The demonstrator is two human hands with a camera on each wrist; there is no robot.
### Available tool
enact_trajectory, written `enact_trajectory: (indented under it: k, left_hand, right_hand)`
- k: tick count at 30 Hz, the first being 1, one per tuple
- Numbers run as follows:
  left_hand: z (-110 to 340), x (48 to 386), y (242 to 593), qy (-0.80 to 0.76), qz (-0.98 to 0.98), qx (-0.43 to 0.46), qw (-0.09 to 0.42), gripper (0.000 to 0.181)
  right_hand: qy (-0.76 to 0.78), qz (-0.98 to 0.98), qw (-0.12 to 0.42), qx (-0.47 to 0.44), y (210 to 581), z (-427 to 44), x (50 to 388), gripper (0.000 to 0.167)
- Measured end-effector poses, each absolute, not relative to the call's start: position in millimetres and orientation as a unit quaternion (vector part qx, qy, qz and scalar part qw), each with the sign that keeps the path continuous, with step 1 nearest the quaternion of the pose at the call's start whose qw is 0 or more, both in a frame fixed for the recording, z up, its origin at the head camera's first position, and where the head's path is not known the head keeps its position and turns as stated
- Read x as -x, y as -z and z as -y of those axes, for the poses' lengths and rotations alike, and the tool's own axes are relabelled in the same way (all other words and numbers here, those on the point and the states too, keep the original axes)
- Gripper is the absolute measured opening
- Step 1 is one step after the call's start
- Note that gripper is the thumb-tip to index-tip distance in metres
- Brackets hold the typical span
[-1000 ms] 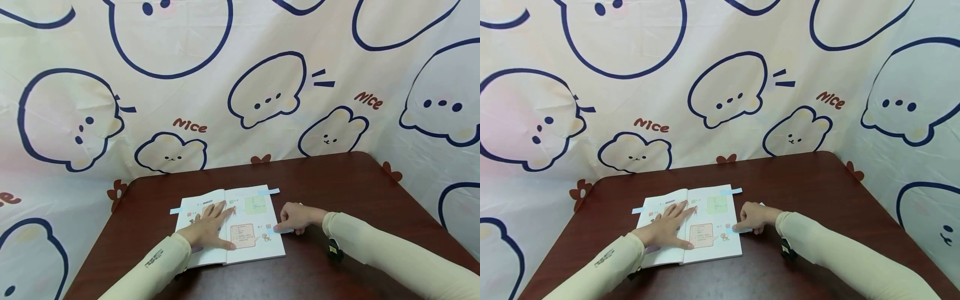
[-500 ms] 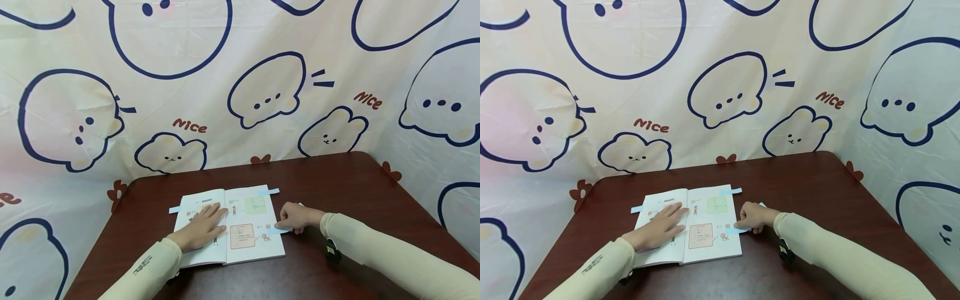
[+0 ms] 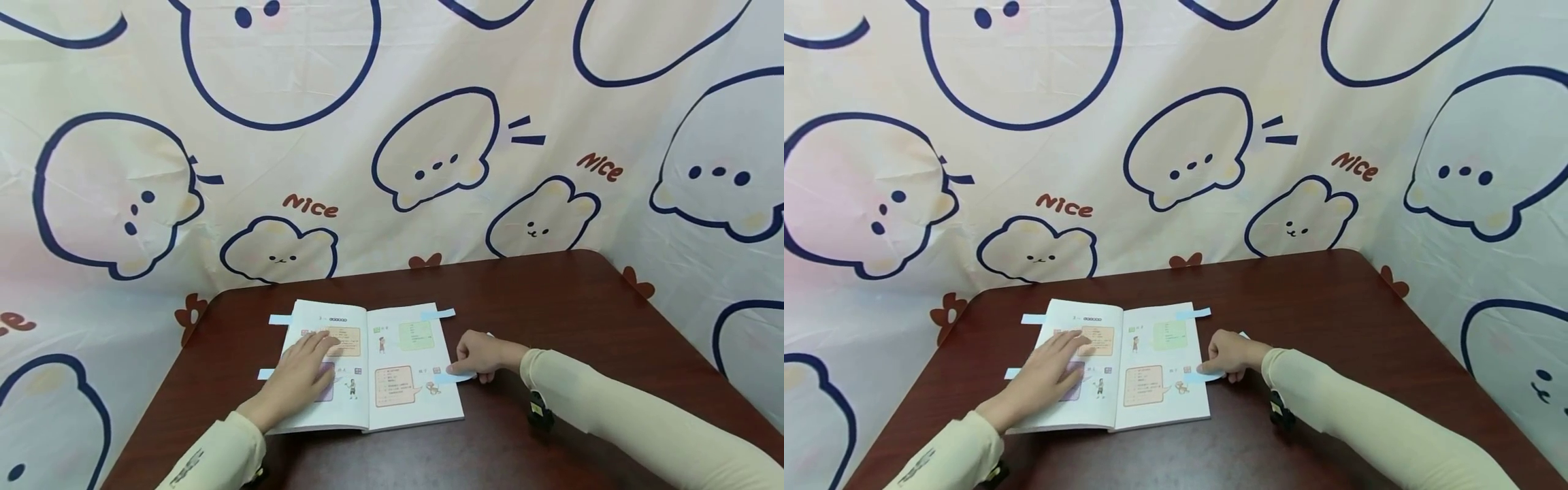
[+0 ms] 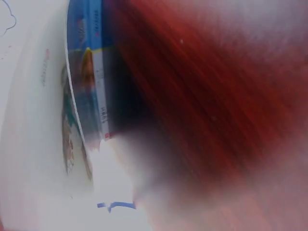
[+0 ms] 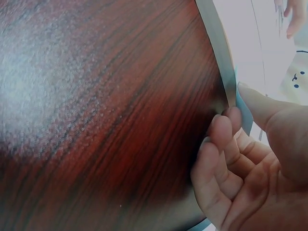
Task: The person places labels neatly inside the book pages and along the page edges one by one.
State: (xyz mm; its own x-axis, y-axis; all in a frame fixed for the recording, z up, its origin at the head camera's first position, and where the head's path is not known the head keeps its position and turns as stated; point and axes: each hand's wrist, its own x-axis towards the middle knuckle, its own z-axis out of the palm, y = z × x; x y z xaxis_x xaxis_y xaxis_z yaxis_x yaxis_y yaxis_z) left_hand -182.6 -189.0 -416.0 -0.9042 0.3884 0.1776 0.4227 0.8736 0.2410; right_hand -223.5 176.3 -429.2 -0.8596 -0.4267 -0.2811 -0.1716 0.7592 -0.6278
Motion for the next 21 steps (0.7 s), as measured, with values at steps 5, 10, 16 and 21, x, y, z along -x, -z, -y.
enact_trajectory:
  k: [5, 10, 16, 21]
  left_hand:
    - [199.8, 171.1, 408.9, 0.13, 0.971, 0.172, 0.101, 0.063]
    - [212.3, 157.7, 403.8, 0.147, 0.974, 0.13, 0.115, 0.088]
    - [226.7, 147.9, 402.9, 0.2, 0.972, 0.078, 0.093, 0.117]
    - [234.4, 148.9, 403.1, 0.255, 0.966, 0.027, 0.034, 0.137]
  right_hand:
    - [0.306, -0.917, 0.204, 0.158, 430.6, -175.6, 224.1, 0.045]
    - [0.308, -0.916, 0.204, 0.155, 429.5, -174.6, 222.6, 0.045]
    - [0.309, -0.916, 0.208, 0.15, 429.6, -174.3, 222.4, 0.045]
    - [0.302, -0.915, 0.219, 0.154, 429.2, -175.4, 224.3, 0.044]
